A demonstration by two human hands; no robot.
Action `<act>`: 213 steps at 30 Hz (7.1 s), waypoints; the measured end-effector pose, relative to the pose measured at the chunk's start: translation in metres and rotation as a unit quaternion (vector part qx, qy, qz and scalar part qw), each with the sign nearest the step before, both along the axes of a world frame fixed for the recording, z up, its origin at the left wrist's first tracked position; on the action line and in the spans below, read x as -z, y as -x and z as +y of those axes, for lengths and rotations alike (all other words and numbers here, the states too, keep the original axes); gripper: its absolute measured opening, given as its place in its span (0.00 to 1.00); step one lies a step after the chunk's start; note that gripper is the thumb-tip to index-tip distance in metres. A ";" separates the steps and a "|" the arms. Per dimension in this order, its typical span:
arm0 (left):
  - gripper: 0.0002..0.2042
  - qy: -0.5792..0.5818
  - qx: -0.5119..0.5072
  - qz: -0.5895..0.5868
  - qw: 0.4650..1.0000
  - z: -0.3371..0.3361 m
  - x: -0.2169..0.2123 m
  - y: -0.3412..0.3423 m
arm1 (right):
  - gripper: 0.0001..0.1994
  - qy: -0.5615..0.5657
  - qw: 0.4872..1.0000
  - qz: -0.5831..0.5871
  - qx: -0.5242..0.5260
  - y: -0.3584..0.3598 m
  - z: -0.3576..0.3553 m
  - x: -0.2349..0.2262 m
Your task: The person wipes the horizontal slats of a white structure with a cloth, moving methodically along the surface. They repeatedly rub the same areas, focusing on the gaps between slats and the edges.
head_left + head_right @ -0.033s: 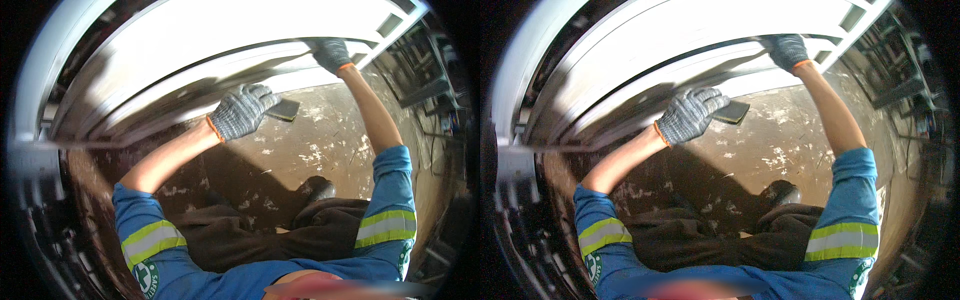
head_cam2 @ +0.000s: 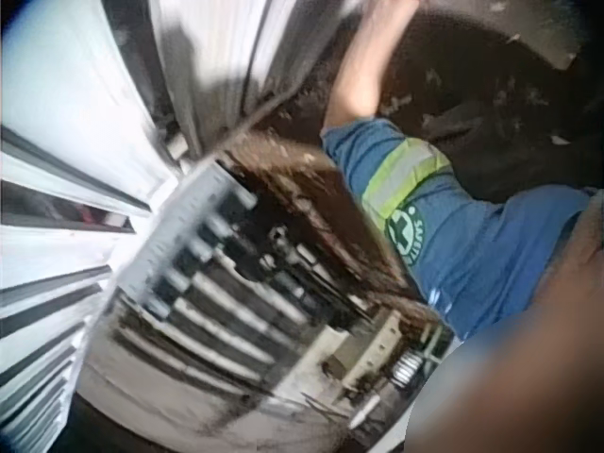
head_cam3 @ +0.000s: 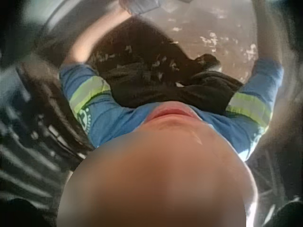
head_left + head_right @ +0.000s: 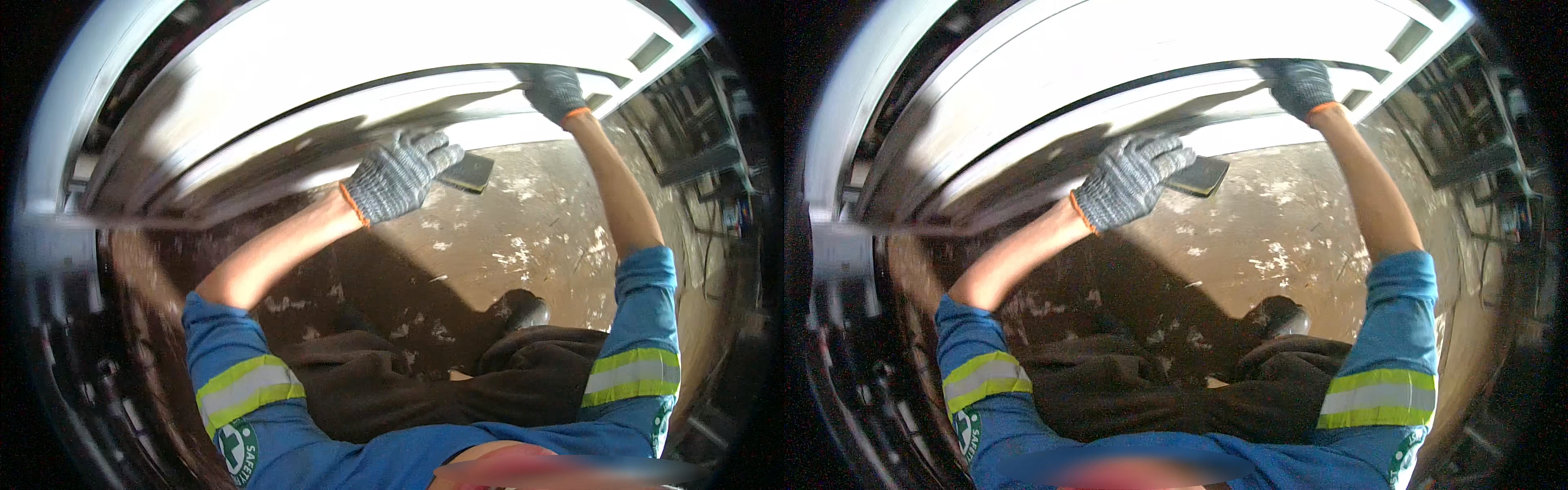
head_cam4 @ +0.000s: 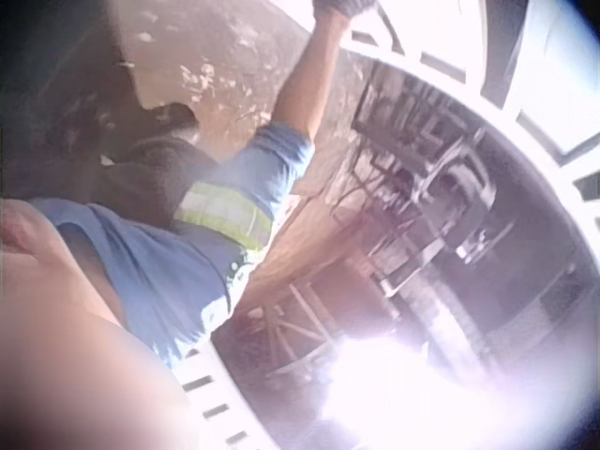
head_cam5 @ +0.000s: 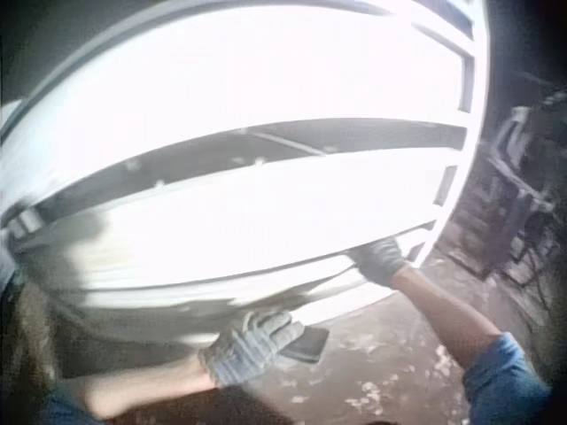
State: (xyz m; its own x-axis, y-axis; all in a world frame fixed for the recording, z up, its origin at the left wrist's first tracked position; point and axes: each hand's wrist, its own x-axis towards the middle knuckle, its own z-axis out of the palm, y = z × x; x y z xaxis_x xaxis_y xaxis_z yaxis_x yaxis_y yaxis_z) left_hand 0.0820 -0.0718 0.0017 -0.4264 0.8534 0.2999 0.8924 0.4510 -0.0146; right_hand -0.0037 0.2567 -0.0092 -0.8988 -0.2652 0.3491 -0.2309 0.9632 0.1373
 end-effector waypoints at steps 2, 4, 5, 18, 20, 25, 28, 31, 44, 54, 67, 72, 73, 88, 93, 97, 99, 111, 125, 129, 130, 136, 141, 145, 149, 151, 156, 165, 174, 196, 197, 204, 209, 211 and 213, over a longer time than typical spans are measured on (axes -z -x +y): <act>0.25 -0.008 -0.036 0.063 0.997 -0.023 0.010 0.010 | 0.22 -0.042 0.998 -0.013 -0.039 0.015 0.016 0.017; 0.27 -0.057 -0.052 0.047 0.996 -0.049 0.016 0.019 | 0.23 -0.022 0.998 -0.061 -0.027 0.010 -0.012 0.002; 0.27 -0.037 -0.074 0.069 0.994 -0.062 0.007 0.018 | 0.24 -0.024 0.993 -0.111 0.009 0.005 -0.030 -0.011; 0.22 -0.011 -0.319 0.192 0.928 -0.231 0.004 -0.004 | 0.29 -0.028 0.973 -0.224 -0.048 0.015 -0.094 -0.017; 0.23 -0.011 -0.332 0.194 0.923 -0.255 0.005 0.005 | 0.29 -0.028 0.975 -0.216 -0.038 0.010 -0.100 -0.023; 0.24 -0.037 -0.338 0.175 0.924 -0.327 0.005 0.020 | 0.29 -0.018 0.978 -0.201 -0.060 0.023 -0.074 -0.004; 0.23 -0.067 -0.349 0.156 0.922 -0.360 0.020 0.034 | 0.29 -0.029 0.978 -0.198 -0.059 0.020 -0.081 -0.010; 0.22 -0.088 -0.347 0.130 0.925 -0.381 0.037 0.044 | 0.29 -0.026 0.976 -0.207 -0.057 0.023 -0.082 -0.007; 0.14 -0.181 -0.373 0.053 0.909 -0.368 0.018 0.040 | 0.28 -0.016 0.977 -0.210 -0.018 0.017 -0.084 -0.009; 0.20 -0.096 -0.371 0.208 0.900 -0.264 0.008 0.029 | 0.29 -0.049 0.980 -0.180 -0.065 0.025 -0.064 0.005; 0.21 -0.084 -0.325 0.146 0.931 -0.271 0.010 0.028 | 0.29 0.009 0.981 -0.183 -0.056 0.020 -0.067 0.004; 0.22 -0.048 -0.357 0.105 0.927 -0.265 -0.002 0.020 | 0.28 -0.022 0.985 -0.162 -0.058 0.022 -0.067 0.003; 0.22 -0.055 -0.360 0.092 0.927 -0.264 -0.004 0.017 | 0.28 -0.008 0.984 -0.178 -0.026 0.024 -0.067 0.006; 0.30 -0.072 -0.377 0.129 0.915 -0.256 0.009 0.015 | 0.29 0.021 0.982 -0.170 -0.079 0.027 -0.054 0.017; 0.26 -0.109 -0.366 0.143 0.913 -0.261 0.014 0.010 | 0.28 -0.042 0.972 -0.229 0.030 0.015 -0.096 -0.013; 0.25 -0.162 -0.353 0.179 0.904 -0.254 0.021 0.013 | 0.28 -0.033 0.977 -0.209 -0.008 0.017 -0.092 -0.008; 0.25 -0.160 -0.359 0.193 0.899 -0.251 0.019 0.014 | 0.28 -0.027 0.977 -0.211 -0.016 0.014 -0.104 -0.013; 0.25 -0.167 -0.345 0.185 0.905 -0.288 0.032 0.014 | 0.31 -0.048 0.979 -0.173 -0.092 0.019 -0.170 -0.001; 0.18 -0.199 -0.355 0.183 0.895 -0.264 0.036 0.023 | 0.29 -0.014 0.971 -0.235 -0.044 0.014 -0.186 -0.012; 0.17 -0.171 -0.312 0.172 0.919 -0.283 0.037 0.028 | 0.28 -0.038 0.976 -0.192 -0.095 0.015 -0.186 -0.012; 0.17 -0.157 -0.298 0.172 0.926 -0.312 0.040 0.028 | 0.28 -0.028 0.975 -0.192 -0.106 0.016 -0.185 -0.014; 0.19 -0.079 -0.524 0.228 0.817 -0.528 0.043 -0.008 | 0.27 0.000 0.970 -0.185 -0.157 0.029 -0.164 0.007; 0.16 -0.225 -0.429 0.133 0.864 -0.380 0.054 0.040 | 0.28 -0.041 0.977 -0.191 -0.085 0.022 -0.168 -0.004; 0.14 -0.219 -0.289 0.165 0.917 -0.299 0.027 0.037 | 0.29 -0.030 0.980 -0.152 -0.129 0.022 -0.150 0.002; 0.16 -0.360 -0.386 -0.154 0.835 -0.449 0.037 0.036 | 0.29 -0.012 0.977 -0.180 -0.112 0.023 -0.163 0.004; 0.17 -0.301 -0.473 -0.154 0.813 -0.522 0.019 0.019 | 0.29 0.007 0.977 -0.190 -0.098 0.019 -0.164 0.003; 0.19 -0.138 -0.565 0.134 0.803 -0.439 0.013 0.007 | 0.29 0.007 0.975 -0.220 -0.039 0.013 -0.171 -0.007; 0.14 -0.416 -0.471 -0.071 0.775 -0.463 0.049 0.031 | 0.28 -0.033 0.980 -0.128 -0.146 0.016 -0.169 0.002; 0.19 -0.208 -0.354 0.175 0.895 -0.205 0.038 0.033 | 0.21 -0.008 0.972 0.043 -0.230 0.007 -0.169 0.002; 0.10 -0.172 -0.294 0.154 0.928 -0.170 -0.139 -0.015 | 0.31 -0.001 0.984 0.176 -0.019 -0.040 0.093 0.025; 0.10 -0.062 -0.295 0.228 0.926 -0.177 -0.149 -0.005 | 0.31 -0.023 0.987 0.157 0.022 -0.046 0.101 0.020; 0.09 -0.197 -0.334 0.187 0.903 -0.267 -0.124 0.034 | 0.36 -0.041 0.994 0.102 0.007 -0.045 0.023 -0.001; 0.09 -0.311 -0.323 0.127 0.885 -0.285 -0.109 0.039 | 0.40 -0.010 0.990 0.068 -0.126 -0.047 -0.119 -0.004; 0.09 -0.361 -0.310 0.102 0.874 -0.289 -0.100 0.040 | 0.41 0.018 0.981 0.069 -0.179 -0.048 -0.184 0.001; 0.09 -0.402 -0.296 0.079 0.863 -0.295 -0.093 0.040 | 0.41 0.036 0.980 0.038 -0.191 -0.044 -0.254 0.004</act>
State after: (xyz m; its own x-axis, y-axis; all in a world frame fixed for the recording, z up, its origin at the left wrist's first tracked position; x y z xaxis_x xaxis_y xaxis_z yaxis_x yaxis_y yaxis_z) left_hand 0.0416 -0.3670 0.0950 -0.6149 -0.0111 0.7885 0.5184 0.7478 0.4148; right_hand 0.0402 0.0023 -0.0132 -0.7097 -0.5495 0.4409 -0.5685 0.8163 0.1024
